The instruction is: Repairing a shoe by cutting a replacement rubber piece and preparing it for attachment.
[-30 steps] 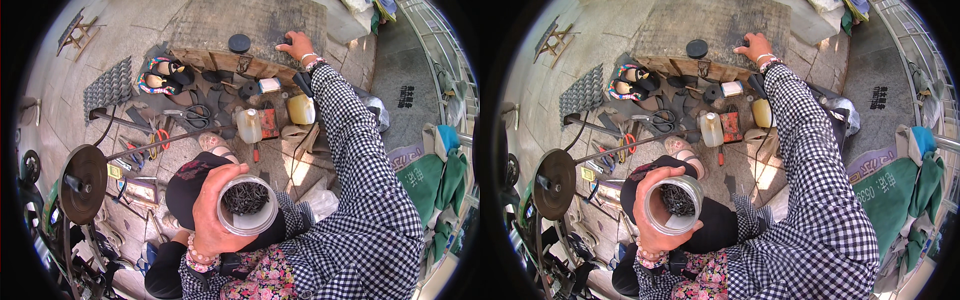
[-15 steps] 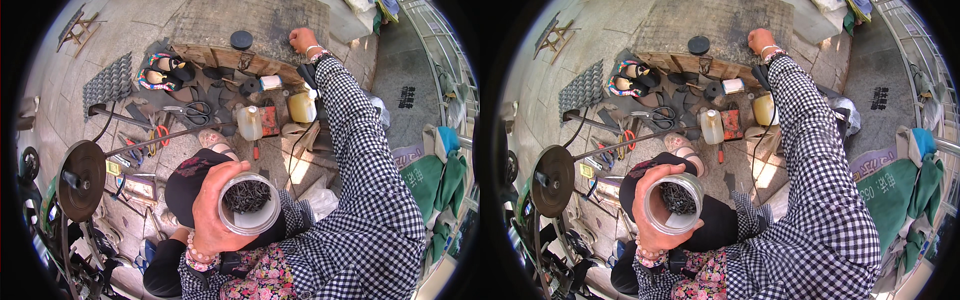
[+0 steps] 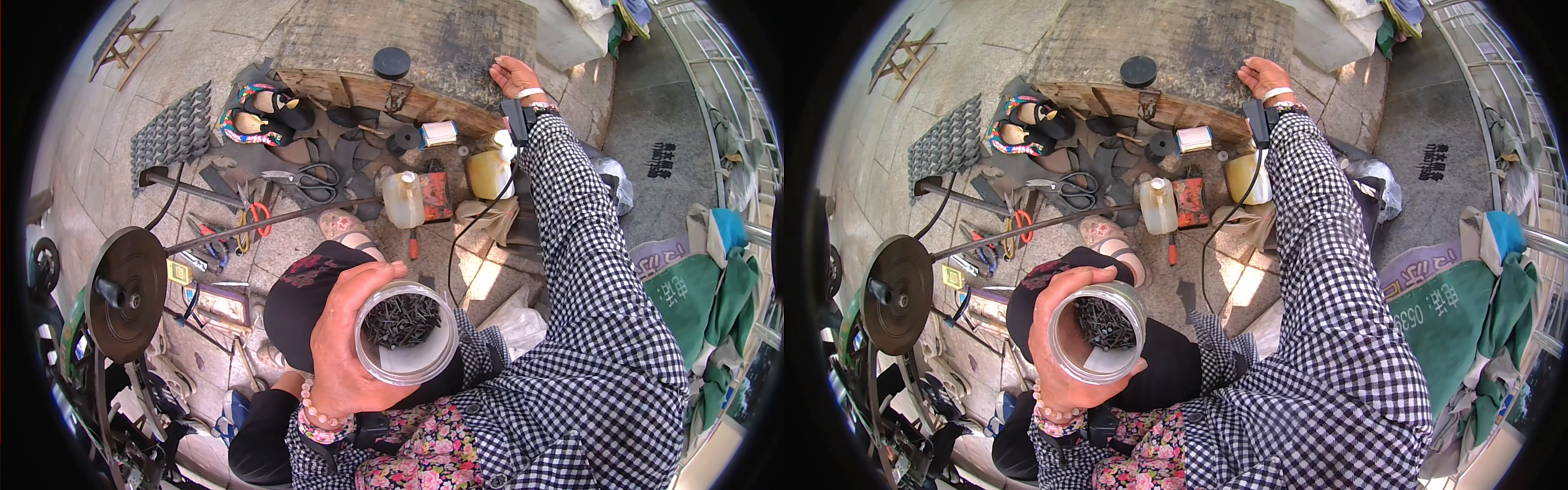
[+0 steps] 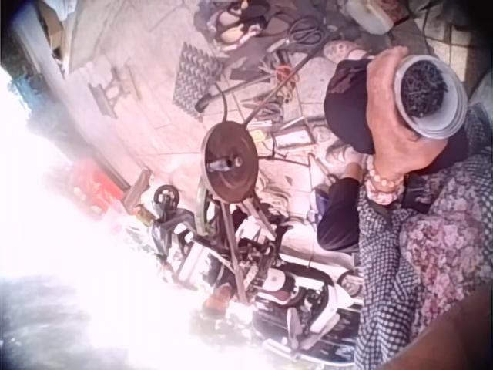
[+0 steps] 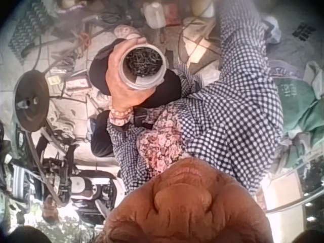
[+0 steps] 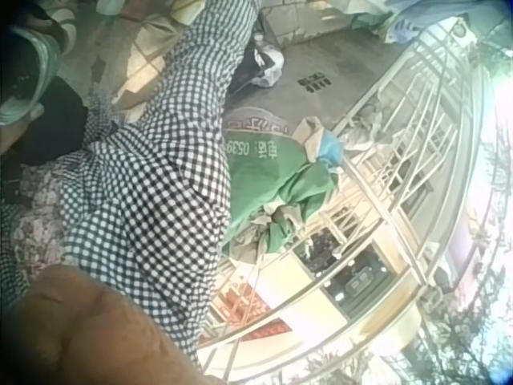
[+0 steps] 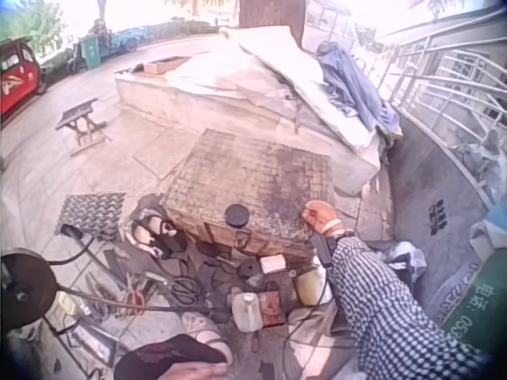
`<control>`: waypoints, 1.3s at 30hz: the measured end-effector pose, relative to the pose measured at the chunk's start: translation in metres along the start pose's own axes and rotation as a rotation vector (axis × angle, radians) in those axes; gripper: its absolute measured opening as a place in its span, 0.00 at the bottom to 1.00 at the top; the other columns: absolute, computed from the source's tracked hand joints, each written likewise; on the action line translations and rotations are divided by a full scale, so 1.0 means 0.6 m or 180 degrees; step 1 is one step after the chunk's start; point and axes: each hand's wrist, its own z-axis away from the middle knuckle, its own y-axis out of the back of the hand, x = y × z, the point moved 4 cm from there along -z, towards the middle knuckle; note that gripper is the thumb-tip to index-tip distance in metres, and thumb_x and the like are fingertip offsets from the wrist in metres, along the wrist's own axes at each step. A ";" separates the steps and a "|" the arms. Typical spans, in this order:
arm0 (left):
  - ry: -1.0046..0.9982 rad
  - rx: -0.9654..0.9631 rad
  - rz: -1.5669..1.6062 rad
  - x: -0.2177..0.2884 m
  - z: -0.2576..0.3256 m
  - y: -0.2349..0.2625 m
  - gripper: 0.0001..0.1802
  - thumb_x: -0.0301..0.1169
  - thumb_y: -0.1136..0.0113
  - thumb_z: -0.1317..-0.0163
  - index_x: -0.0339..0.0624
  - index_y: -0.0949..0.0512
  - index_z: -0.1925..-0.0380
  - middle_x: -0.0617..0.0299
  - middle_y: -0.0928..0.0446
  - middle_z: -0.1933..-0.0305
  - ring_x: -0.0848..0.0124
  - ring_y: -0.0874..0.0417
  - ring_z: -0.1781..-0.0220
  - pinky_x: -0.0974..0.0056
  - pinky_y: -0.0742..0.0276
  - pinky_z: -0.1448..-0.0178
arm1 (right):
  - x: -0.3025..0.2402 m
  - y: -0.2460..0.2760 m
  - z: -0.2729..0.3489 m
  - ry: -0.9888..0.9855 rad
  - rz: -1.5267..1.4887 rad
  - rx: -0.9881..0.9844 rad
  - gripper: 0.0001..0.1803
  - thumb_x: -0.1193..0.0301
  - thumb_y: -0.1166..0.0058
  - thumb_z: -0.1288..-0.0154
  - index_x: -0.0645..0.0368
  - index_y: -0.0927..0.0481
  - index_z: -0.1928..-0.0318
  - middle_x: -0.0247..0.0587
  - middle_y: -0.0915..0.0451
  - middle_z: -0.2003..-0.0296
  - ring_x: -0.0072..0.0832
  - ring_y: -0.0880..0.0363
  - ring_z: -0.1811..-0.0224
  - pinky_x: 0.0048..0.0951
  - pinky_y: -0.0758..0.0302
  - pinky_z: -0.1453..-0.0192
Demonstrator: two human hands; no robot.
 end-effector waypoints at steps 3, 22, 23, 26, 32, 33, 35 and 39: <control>0.0052 -0.0005 0.0030 0.002 -0.002 -0.001 0.47 0.25 0.28 0.76 0.35 0.38 0.48 0.51 0.31 0.50 0.62 0.29 0.48 0.61 0.34 0.43 | -0.004 0.009 0.000 -0.0139 -0.0554 -0.0122 0.07 0.80 0.44 0.48 0.65 0.27 0.67 0.41 0.24 0.72 0.30 0.23 0.73 0.26 0.19 0.69; 0.0152 0.0444 -0.0106 -0.005 -0.008 -0.010 0.39 0.25 0.35 0.70 0.34 0.35 0.50 0.58 0.30 0.54 0.70 0.27 0.51 0.67 0.34 0.45 | -0.158 -0.255 0.549 -0.1145 0.0501 -0.3964 0.04 0.80 0.47 0.46 0.66 0.24 0.68 0.41 0.25 0.69 0.22 0.26 0.83 0.19 0.25 0.79; 0.0123 0.0469 -0.0155 -0.003 -0.006 -0.007 0.39 0.25 0.35 0.70 0.34 0.35 0.50 0.58 0.29 0.54 0.71 0.27 0.52 0.67 0.34 0.46 | -0.164 -0.264 0.565 -0.0555 0.1233 -0.4096 0.03 0.80 0.46 0.47 0.67 0.24 0.69 0.39 0.25 0.70 0.20 0.26 0.82 0.18 0.26 0.79; 0.0135 0.0500 -0.0193 -0.008 -0.007 -0.011 0.38 0.25 0.36 0.69 0.35 0.35 0.50 0.58 0.28 0.55 0.71 0.26 0.54 0.67 0.33 0.47 | -0.172 -0.274 0.583 0.1082 0.2382 -0.4385 0.04 0.81 0.45 0.51 0.66 0.23 0.72 0.36 0.25 0.72 0.24 0.24 0.78 0.22 0.28 0.76; 0.0030 0.0307 -0.0387 0.004 -0.006 -0.010 0.39 0.25 0.35 0.69 0.35 0.35 0.49 0.57 0.28 0.55 0.70 0.26 0.53 0.67 0.33 0.47 | -0.168 -0.270 0.645 0.3176 0.3498 -0.4700 0.04 0.76 0.46 0.55 0.59 0.27 0.75 0.40 0.28 0.75 0.39 0.26 0.74 0.34 0.30 0.73; 0.0048 0.0349 -0.0348 -0.002 -0.003 -0.010 0.40 0.25 0.34 0.69 0.35 0.36 0.49 0.57 0.28 0.54 0.69 0.26 0.53 0.66 0.33 0.47 | -0.164 -0.266 0.645 0.3203 0.3532 -0.4724 0.04 0.76 0.48 0.54 0.58 0.29 0.75 0.40 0.28 0.75 0.39 0.26 0.73 0.35 0.30 0.74; -0.0016 0.0429 -0.0244 -0.003 -0.005 -0.015 0.37 0.24 0.34 0.69 0.38 0.35 0.51 0.52 0.30 0.57 0.56 0.26 0.55 0.62 0.31 0.50 | -0.153 -0.260 0.641 0.3204 0.3405 -0.4559 0.05 0.75 0.47 0.55 0.58 0.29 0.75 0.40 0.28 0.76 0.39 0.26 0.74 0.36 0.30 0.74; 0.0221 0.0380 -0.0337 0.001 0.001 -0.014 0.38 0.26 0.33 0.69 0.37 0.34 0.51 0.52 0.29 0.56 0.59 0.25 0.54 0.62 0.31 0.49 | -0.160 -0.250 0.622 0.2671 0.2321 -0.4388 0.05 0.75 0.44 0.50 0.60 0.24 0.71 0.38 0.26 0.74 0.33 0.25 0.74 0.29 0.30 0.73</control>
